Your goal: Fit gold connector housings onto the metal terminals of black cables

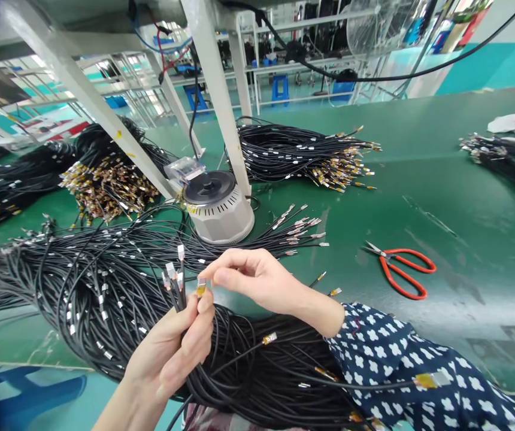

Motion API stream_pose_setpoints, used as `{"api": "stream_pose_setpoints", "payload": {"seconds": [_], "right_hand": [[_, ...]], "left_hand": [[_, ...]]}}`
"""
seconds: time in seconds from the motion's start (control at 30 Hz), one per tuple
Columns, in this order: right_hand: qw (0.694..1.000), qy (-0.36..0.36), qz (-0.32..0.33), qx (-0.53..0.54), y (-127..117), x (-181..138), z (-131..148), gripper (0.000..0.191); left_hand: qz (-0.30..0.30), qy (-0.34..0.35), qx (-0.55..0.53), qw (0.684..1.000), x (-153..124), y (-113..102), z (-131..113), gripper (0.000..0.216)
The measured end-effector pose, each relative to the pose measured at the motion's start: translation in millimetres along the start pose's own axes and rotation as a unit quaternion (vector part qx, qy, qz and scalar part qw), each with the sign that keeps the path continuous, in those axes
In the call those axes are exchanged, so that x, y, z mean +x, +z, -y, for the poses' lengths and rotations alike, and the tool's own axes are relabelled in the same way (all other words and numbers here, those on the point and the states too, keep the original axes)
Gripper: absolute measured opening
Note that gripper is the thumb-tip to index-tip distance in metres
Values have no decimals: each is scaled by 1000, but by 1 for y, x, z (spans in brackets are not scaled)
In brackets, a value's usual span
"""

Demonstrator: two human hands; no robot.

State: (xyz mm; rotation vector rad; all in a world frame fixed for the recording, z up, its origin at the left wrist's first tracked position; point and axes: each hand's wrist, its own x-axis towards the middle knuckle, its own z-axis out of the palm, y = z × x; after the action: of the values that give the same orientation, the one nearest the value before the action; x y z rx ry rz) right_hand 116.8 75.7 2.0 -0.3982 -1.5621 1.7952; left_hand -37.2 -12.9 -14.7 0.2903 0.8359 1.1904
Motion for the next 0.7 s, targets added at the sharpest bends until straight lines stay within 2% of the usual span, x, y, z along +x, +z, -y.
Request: {"api": "stream_pose_setpoints", "payload": {"seconds": [0.13, 0.23, 0.3, 0.4, 0.47, 0.57, 0.7], "right_hand": [[1000, -3, 8, -14, 2, 1, -3, 8], [999, -34, -11, -15, 3, 1, -6, 5], [996, -64, -40, -55, 4, 1, -8, 7], [983, -93, -112, -115, 6, -2, -9, 10], [980, -88, -136, -115, 4, -6, -8, 10], [993, -33, -87, -69, -3, -17, -3, 10], [999, 38, 6, -36, -13, -38, 8, 11]], "left_hand": [[24, -8, 5, 1000, 1, 1, 0, 15], [28, -22, 32, 999, 0, 9, -3, 16], [30, -15, 60, 998, -2, 15, -7, 16], [22, 36, 102, 994, -3, 19, -11, 19], [-20, 85, 132, 987, -6, 18, -13, 21], [-87, 142, 192, 967, -12, 16, -16, 22], [-98, 153, 242, 953, -23, 18, -15, 28]]}}
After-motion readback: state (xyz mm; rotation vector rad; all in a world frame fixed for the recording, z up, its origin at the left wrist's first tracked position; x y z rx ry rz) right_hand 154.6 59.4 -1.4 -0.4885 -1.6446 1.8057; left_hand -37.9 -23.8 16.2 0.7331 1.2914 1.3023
